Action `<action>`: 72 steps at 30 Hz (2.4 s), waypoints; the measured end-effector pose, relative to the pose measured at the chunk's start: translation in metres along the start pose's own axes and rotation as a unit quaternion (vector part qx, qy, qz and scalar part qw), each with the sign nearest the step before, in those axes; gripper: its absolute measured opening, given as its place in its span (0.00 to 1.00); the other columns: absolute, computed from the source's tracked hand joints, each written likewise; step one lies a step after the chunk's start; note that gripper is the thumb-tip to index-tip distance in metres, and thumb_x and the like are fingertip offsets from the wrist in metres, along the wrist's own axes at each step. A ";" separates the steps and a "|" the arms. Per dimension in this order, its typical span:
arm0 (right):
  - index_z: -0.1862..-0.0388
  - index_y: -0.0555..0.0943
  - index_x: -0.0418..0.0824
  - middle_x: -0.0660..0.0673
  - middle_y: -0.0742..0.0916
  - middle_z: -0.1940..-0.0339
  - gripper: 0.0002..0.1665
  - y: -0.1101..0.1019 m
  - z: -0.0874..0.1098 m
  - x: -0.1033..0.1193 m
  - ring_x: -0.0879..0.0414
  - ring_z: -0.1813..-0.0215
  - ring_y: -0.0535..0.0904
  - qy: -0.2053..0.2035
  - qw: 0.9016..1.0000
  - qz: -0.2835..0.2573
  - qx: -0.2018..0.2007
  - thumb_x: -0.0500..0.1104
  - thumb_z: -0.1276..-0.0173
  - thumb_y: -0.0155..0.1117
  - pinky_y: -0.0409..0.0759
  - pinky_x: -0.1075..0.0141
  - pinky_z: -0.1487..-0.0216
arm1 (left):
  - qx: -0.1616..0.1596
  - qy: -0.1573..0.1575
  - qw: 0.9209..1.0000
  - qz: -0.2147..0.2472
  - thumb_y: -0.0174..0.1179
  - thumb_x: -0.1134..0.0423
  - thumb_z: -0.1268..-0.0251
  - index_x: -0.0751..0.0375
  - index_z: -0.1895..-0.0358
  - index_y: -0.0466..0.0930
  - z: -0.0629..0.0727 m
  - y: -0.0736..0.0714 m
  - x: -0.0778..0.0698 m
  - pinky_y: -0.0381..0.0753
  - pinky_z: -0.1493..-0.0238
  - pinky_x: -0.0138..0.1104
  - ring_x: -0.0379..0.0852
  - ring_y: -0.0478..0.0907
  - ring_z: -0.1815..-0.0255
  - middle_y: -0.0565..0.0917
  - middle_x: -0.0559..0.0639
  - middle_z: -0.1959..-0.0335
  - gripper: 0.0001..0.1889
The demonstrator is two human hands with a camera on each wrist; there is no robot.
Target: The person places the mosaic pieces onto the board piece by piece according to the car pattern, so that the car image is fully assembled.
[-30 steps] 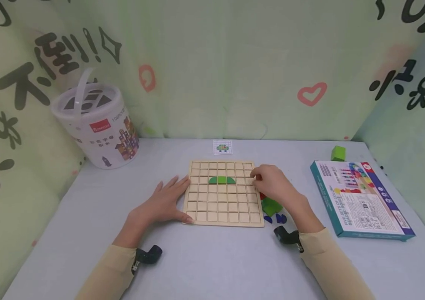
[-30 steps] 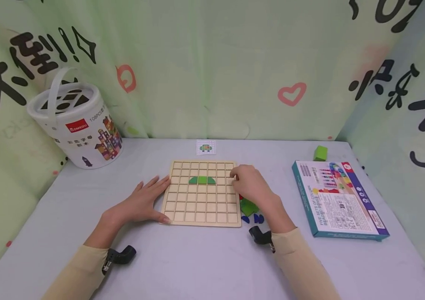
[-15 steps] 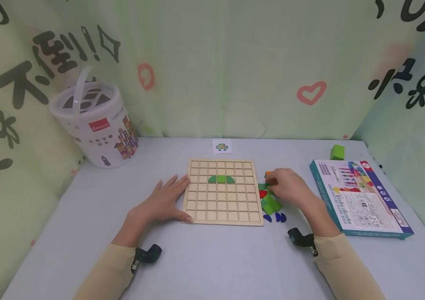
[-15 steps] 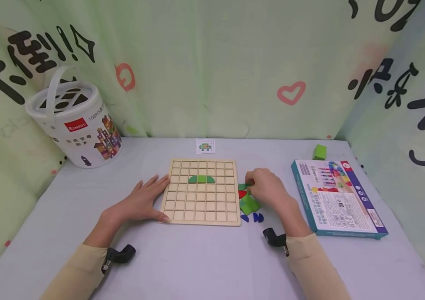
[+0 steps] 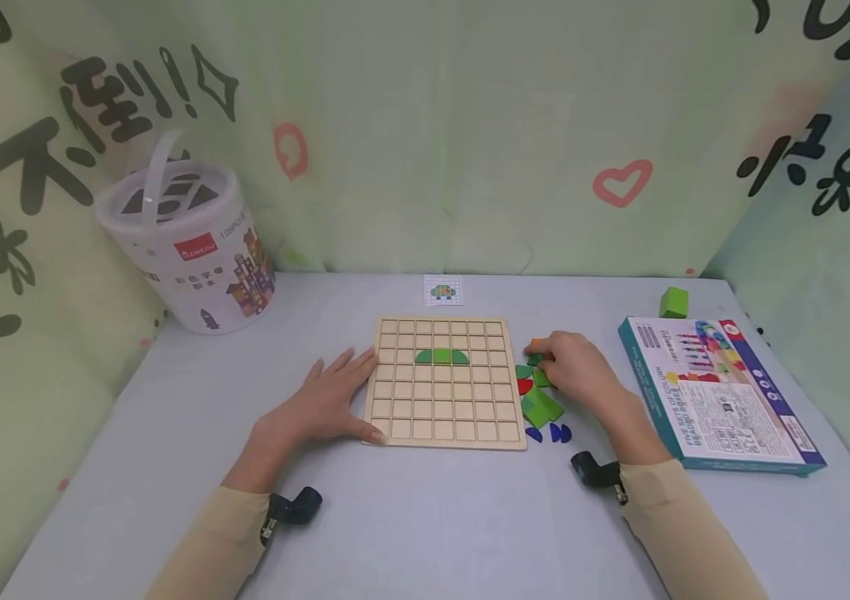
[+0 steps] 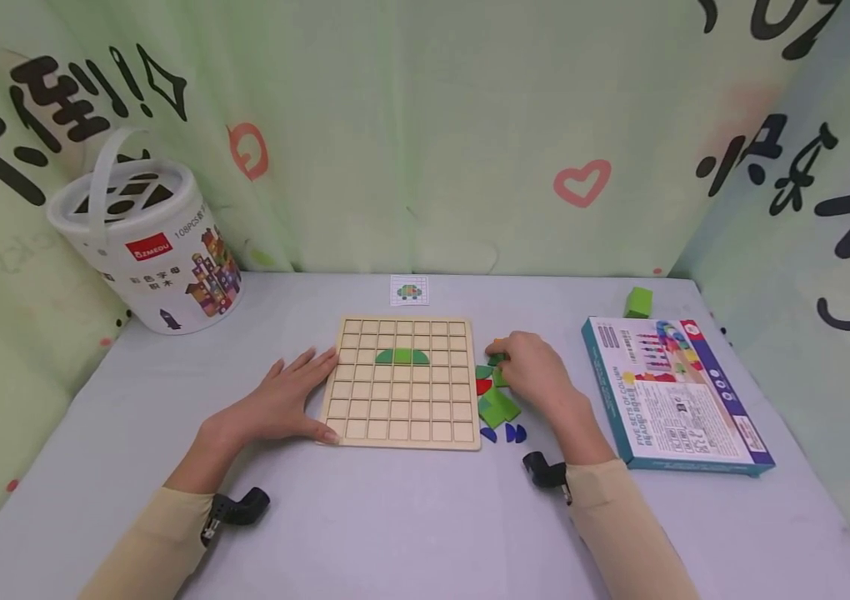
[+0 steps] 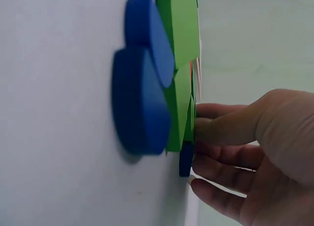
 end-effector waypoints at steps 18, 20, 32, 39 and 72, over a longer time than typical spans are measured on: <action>0.64 0.84 0.38 0.41 0.85 0.62 0.05 -0.009 -0.005 0.004 0.48 0.62 0.76 -0.005 0.999 -0.012 -0.029 0.31 0.38 0.67 0.77 0.60 0.62 | -0.003 -0.004 1.000 0.002 0.69 0.26 0.61 0.52 0.19 0.45 0.002 0.001 0.001 0.38 0.21 0.63 0.57 0.39 0.16 0.47 0.47 0.17 0.67; 0.64 0.84 0.38 0.41 0.85 0.63 0.04 -0.008 -0.004 0.006 0.49 0.63 0.76 -0.002 1.000 -0.016 -0.026 0.31 0.37 0.66 0.77 0.62 0.63 | -0.004 -0.003 1.000 0.002 0.69 0.25 0.61 0.52 0.19 0.45 0.001 0.002 0.001 0.38 0.21 0.63 0.57 0.39 0.16 0.47 0.47 0.17 0.67; 0.46 0.86 0.40 0.40 0.86 0.57 0.18 0.003 -0.008 0.041 0.50 0.59 0.75 -0.072 0.994 -0.087 0.000 0.30 0.31 0.58 0.78 0.62 0.59 | -0.004 0.002 1.000 0.000 0.69 0.25 0.61 0.52 0.19 0.45 -0.001 0.001 0.002 0.38 0.21 0.63 0.56 0.39 0.16 0.47 0.46 0.17 0.67; 0.58 0.84 0.42 0.45 0.86 0.63 0.07 0.017 -0.014 0.078 0.52 0.60 0.78 -0.089 0.983 -0.161 0.019 0.34 0.32 0.62 0.78 0.62 0.58 | -0.001 0.001 1.000 0.002 0.69 0.25 0.61 0.52 0.19 0.45 0.000 0.001 0.002 0.37 0.21 0.63 0.56 0.39 0.16 0.47 0.46 0.17 0.67; 0.64 0.90 0.40 0.48 0.85 0.65 0.07 0.059 -0.028 0.173 0.57 0.63 0.78 -0.163 0.985 -0.057 -0.009 0.33 0.35 0.66 0.80 0.65 0.58 | 0.010 0.004 1.000 0.002 0.68 0.25 0.61 0.51 0.19 0.45 -0.002 0.001 0.000 0.37 0.21 0.63 0.55 0.38 0.16 0.46 0.44 0.17 0.67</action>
Point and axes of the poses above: each hand's wrist, its own z-axis away from the middle knuckle, its own y-axis out of the palm, x = y × z, the point moved 9 cm from there along -z, towards the middle knuckle
